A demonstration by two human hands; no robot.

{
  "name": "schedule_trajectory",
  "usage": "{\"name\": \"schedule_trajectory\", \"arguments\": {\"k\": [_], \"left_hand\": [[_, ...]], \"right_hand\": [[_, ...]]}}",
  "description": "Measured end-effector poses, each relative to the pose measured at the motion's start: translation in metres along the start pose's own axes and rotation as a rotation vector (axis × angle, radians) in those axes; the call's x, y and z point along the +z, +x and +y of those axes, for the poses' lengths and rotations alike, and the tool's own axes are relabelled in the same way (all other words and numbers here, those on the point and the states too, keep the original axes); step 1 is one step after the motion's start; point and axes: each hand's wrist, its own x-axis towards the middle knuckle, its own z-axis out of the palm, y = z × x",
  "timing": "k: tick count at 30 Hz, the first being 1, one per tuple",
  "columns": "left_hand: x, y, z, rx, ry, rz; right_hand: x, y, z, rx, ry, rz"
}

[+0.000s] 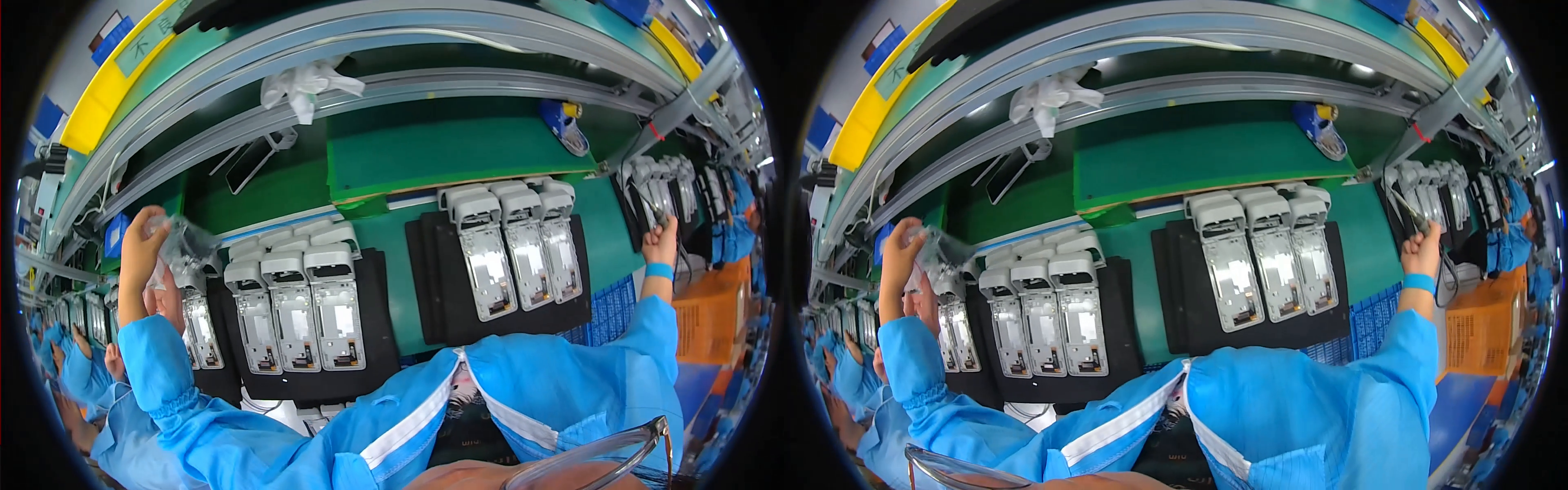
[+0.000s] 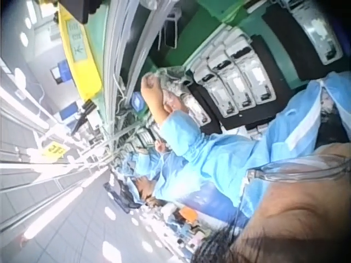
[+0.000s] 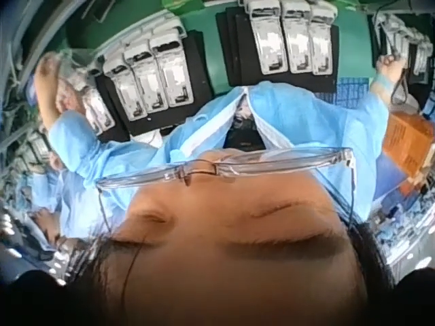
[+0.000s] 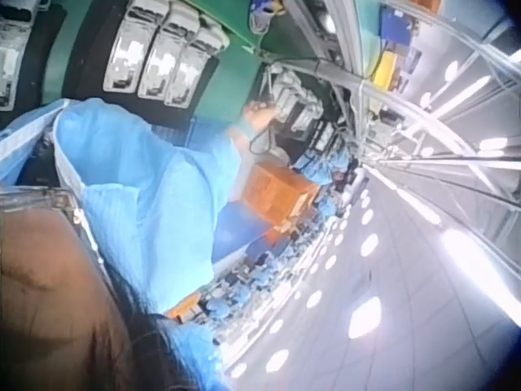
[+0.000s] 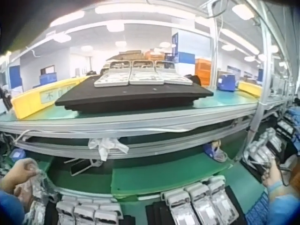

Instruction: Soldering and assembling electronic components into handheld device housings on a factory production line.

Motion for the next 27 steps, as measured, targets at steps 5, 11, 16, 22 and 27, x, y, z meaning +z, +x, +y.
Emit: {"name": "schedule_trajectory", "arguments": {"k": [5, 11, 16, 22, 27], "left_hand": [[0.063, 0.017, 0.114, 0.005, -0.263, -0.134], [0.241, 0.091, 0.157, -0.541, -1.415, -0.376], [0.313, 0.070, 0.200, -0.679, -1.864, 0.125], [0.278, 0.023, 0.229, -0.587, -1.308, 0.037], [0.270, 0.000, 0.204, 0.126, -0.102, 0.377]], "right_hand": [[0.007, -0.014, 0.001, 0.063, 0.019, -0.051], [0.013, -0.014, 0.001, 0.103, 0.028, -0.150], [0.013, -0.010, 0.009, 0.116, -0.012, -0.198], [0.008, 0.003, 0.016, 0.162, -0.027, -0.284], [0.005, 0.009, 0.016, 0.127, -0.026, -0.390]]}}
